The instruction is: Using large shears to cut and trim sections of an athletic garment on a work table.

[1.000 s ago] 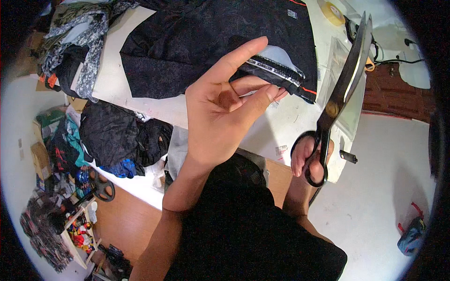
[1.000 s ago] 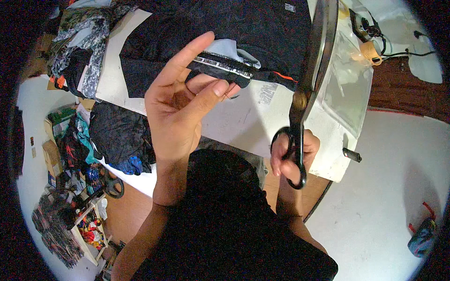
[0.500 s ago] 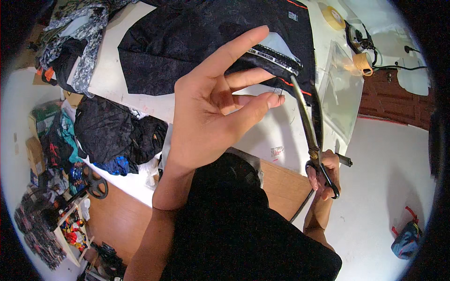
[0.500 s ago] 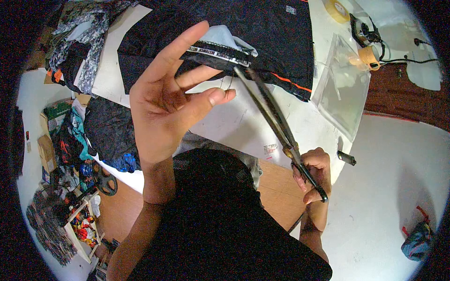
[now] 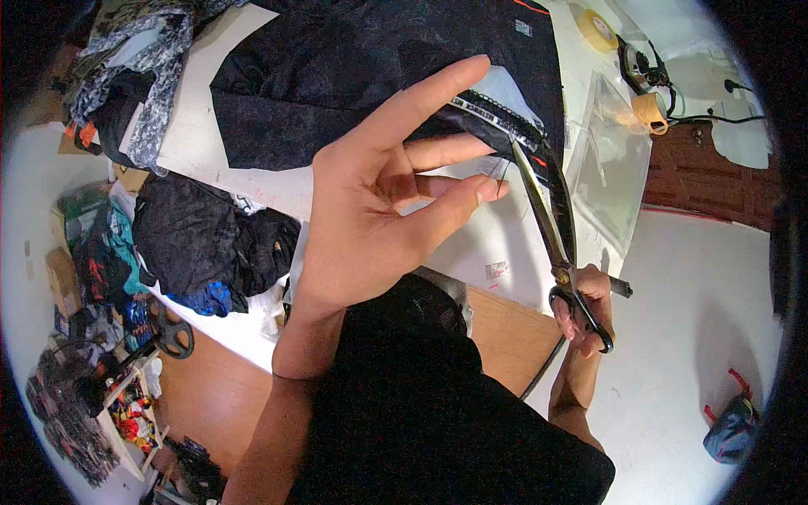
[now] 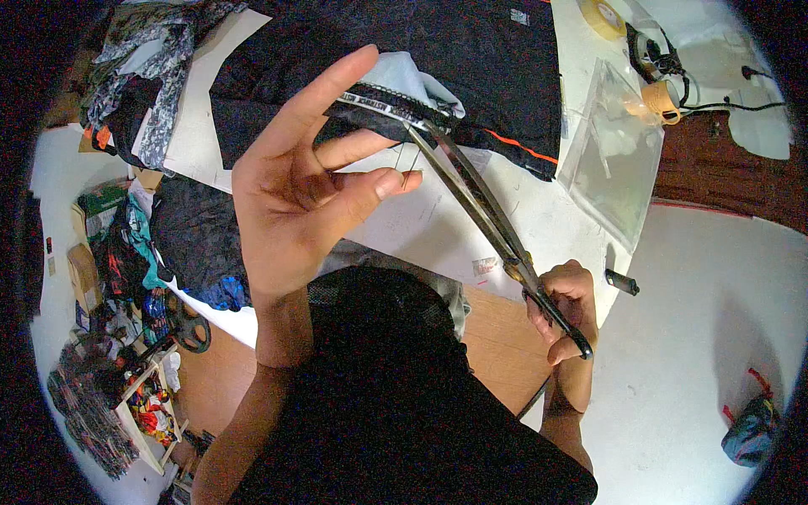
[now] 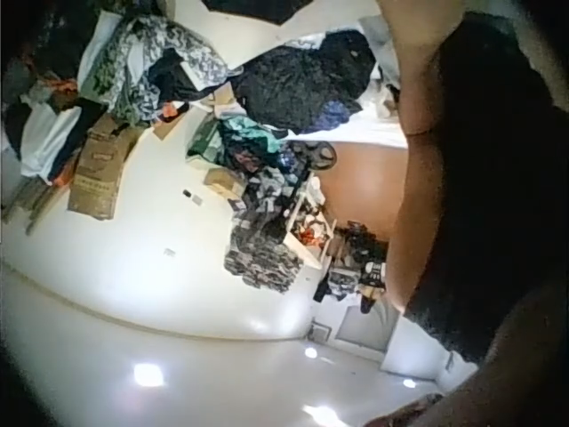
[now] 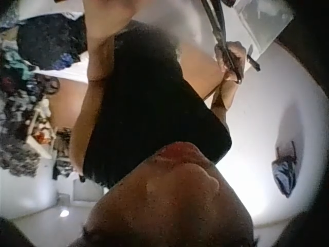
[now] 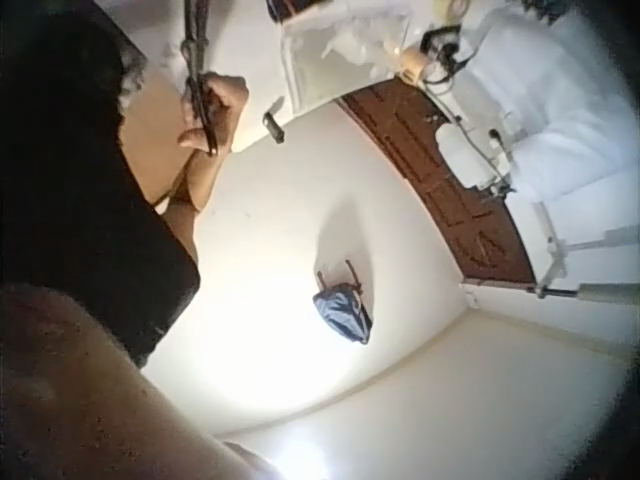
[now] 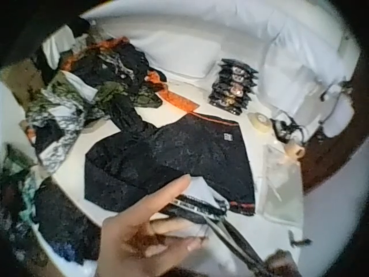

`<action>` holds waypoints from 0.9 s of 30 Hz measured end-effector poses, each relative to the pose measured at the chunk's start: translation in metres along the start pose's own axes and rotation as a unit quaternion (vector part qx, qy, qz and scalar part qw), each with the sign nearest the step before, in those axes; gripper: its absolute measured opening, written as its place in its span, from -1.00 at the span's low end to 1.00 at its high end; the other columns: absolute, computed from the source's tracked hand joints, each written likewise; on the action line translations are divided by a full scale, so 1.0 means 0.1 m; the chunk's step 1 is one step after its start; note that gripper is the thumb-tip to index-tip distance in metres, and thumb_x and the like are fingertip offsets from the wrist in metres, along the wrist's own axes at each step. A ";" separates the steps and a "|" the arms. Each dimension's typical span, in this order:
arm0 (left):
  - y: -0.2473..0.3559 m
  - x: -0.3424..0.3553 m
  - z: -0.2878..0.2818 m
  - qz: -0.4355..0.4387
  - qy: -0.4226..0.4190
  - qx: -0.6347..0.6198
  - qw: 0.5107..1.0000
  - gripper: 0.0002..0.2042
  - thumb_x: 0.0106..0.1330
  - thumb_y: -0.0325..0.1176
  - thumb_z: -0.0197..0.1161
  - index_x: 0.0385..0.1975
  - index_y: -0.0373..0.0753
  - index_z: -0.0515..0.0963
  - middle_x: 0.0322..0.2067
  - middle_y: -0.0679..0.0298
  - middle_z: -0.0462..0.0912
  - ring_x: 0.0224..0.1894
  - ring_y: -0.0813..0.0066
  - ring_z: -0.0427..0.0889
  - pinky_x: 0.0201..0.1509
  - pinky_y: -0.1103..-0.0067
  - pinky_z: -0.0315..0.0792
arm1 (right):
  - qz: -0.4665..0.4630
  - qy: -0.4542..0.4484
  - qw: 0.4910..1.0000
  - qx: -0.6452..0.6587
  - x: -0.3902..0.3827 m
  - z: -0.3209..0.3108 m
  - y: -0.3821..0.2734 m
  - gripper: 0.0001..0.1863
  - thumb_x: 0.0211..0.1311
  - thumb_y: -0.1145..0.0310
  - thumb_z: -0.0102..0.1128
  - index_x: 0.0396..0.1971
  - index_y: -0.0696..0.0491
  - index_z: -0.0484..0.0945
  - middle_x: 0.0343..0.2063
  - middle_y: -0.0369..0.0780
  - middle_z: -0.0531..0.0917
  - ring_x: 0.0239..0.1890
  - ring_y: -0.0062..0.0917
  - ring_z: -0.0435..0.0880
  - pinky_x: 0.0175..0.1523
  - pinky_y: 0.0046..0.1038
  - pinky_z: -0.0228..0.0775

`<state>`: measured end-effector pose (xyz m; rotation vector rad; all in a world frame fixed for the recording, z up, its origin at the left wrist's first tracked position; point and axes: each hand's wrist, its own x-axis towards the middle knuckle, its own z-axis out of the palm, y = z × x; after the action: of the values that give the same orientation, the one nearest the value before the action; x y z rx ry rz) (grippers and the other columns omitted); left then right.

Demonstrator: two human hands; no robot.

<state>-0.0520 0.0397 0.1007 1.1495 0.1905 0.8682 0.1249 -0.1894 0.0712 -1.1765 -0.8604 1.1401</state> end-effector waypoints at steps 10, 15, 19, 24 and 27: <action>-0.01 -0.02 0.00 0.029 -0.006 0.054 0.998 -0.42 0.01 -0.85 0.08 0.13 -0.52 0.17 0.20 -0.07 0.15 0.00 0.21 0.51 -0.06 0.45 0.56 | 0.004 -0.031 0.998 0.053 0.01 0.00 -0.01 -0.36 -0.49 -0.15 0.53 -0.82 0.11 0.37 -0.92 -0.35 0.40 -0.93 -0.72 0.35 -0.82 -0.76 0.10; 0.00 -0.01 0.00 0.027 -0.018 0.067 0.997 -0.42 0.02 -0.85 0.07 0.13 -0.52 0.15 0.20 -0.06 0.15 0.01 0.26 0.50 -0.06 0.46 0.56 | 0.029 -0.009 0.996 0.085 -0.02 0.00 -0.03 -0.36 -0.52 -0.11 0.56 -0.80 0.14 0.39 -0.91 -0.34 0.40 -0.92 -0.72 0.33 -0.83 -0.75 0.11; 0.01 -0.01 0.00 0.033 -0.023 0.081 0.996 -0.42 0.04 -0.83 0.07 0.14 -0.52 0.15 0.21 -0.07 0.14 0.02 0.30 0.49 -0.06 0.46 0.56 | 0.032 -0.029 0.994 0.096 -0.03 -0.01 -0.02 -0.36 -0.52 -0.12 0.55 -0.80 0.14 0.40 -0.92 -0.34 0.39 -0.92 -0.72 0.31 -0.83 -0.75 0.08; -0.02 -0.02 0.01 0.063 -0.026 0.109 0.992 -0.42 0.05 -0.82 0.07 0.14 -0.53 0.14 0.21 -0.07 0.14 0.02 0.31 0.49 -0.06 0.46 0.56 | 0.052 0.025 0.994 0.088 -0.05 0.07 -0.07 -0.36 -0.50 -0.15 0.53 -0.83 0.12 0.39 -0.93 -0.36 0.37 -0.92 -0.71 0.29 -0.82 -0.73 0.03; -0.04 -0.02 -0.02 0.076 -0.036 0.127 0.988 -0.43 0.05 -0.83 0.07 0.14 -0.53 0.14 0.20 -0.08 0.15 0.02 0.31 0.49 -0.05 0.46 0.56 | 0.065 -0.007 0.995 0.071 -0.06 0.00 -0.07 -0.37 -0.48 -0.14 0.53 -0.87 0.10 0.38 -0.94 -0.36 0.37 -0.92 -0.70 0.29 -0.82 -0.71 0.00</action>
<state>-0.0519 0.0393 0.0960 1.4457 0.1593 0.9547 0.1249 -0.1950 0.0780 -1.1209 -0.7083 1.2949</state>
